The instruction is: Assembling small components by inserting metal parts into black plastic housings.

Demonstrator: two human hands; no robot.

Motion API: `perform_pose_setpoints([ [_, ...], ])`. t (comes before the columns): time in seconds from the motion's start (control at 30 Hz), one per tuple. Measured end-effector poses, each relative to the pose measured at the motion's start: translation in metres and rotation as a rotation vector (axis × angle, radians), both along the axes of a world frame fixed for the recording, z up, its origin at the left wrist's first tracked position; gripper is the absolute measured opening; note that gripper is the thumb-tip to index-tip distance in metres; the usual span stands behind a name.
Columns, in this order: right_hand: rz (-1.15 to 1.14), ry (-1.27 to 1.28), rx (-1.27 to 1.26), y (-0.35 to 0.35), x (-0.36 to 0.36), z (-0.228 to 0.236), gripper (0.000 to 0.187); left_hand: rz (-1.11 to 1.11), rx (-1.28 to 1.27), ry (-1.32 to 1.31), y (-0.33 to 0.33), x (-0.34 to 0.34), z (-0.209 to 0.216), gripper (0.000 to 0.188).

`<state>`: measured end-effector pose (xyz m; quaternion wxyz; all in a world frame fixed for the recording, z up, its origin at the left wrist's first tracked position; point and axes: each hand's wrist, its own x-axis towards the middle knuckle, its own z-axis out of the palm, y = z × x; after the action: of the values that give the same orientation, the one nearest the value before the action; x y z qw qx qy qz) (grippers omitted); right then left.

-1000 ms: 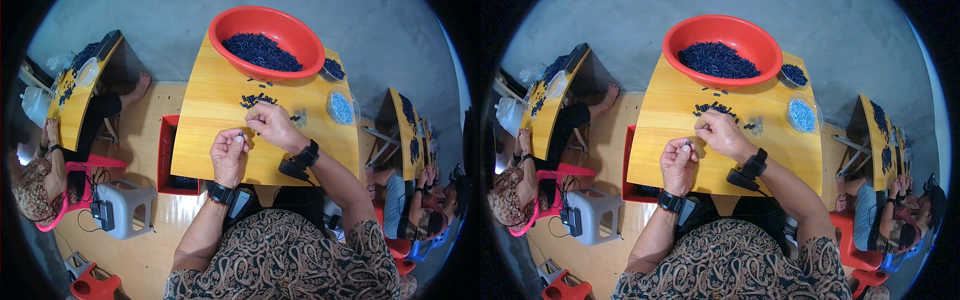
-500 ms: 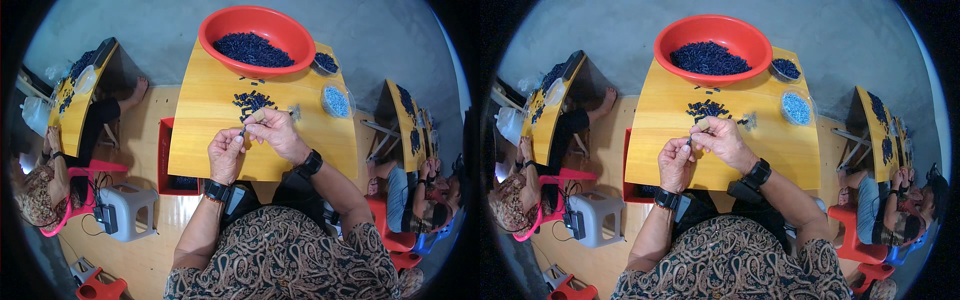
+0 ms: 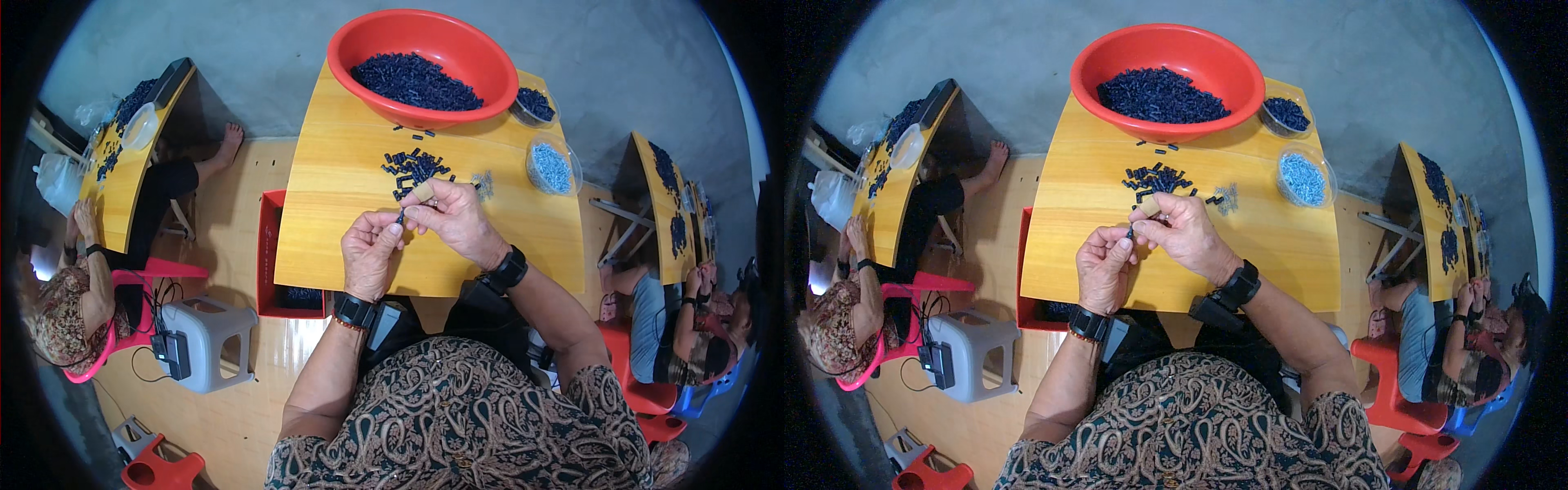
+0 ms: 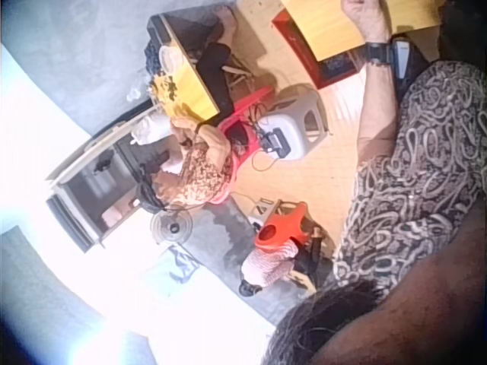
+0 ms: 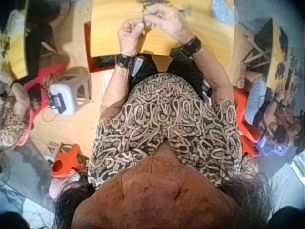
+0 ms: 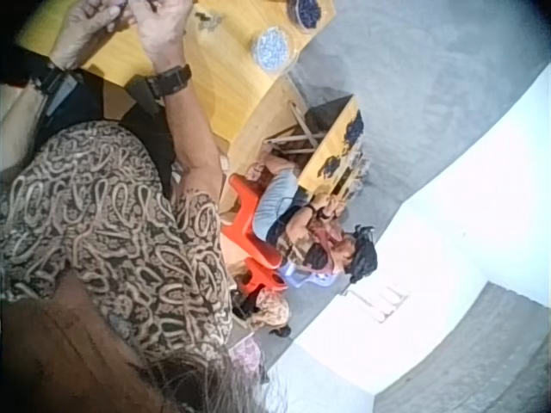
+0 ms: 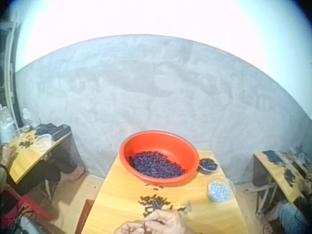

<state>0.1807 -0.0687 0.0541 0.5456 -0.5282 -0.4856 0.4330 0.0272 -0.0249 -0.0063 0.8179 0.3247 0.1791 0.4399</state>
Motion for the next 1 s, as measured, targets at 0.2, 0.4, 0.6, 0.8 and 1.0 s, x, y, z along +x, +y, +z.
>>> perform_pose_setpoints([
  [0.2, -0.026, -0.094, -0.011, -0.001, -0.003, 0.005, 0.006, 0.000, -0.015, 0.017, 0.000, 0.000, -0.001, 0.009],
  [0.4, -0.060, -0.293, 0.107, -0.003, -0.008, 0.006, 0.002, 0.011, 0.003, -0.018, 0.000, 0.001, -0.001, 0.010],
  [0.6, -0.056, -0.057, 0.005, -0.005, -0.011, 0.006, 0.004, 0.016, 0.018, -0.025, 0.000, 0.000, -0.003, 0.010],
  [0.8, -0.036, -0.058, 0.024, -0.004, -0.003, 0.001, 0.007, 0.002, 0.004, 0.039, -0.001, 0.000, 0.002, 0.009],
  [1.0, -0.043, -0.145, -0.030, -0.001, -0.001, 0.006, 0.009, -0.015, 0.007, 0.024, -0.001, 0.000, 0.006, 0.009],
])
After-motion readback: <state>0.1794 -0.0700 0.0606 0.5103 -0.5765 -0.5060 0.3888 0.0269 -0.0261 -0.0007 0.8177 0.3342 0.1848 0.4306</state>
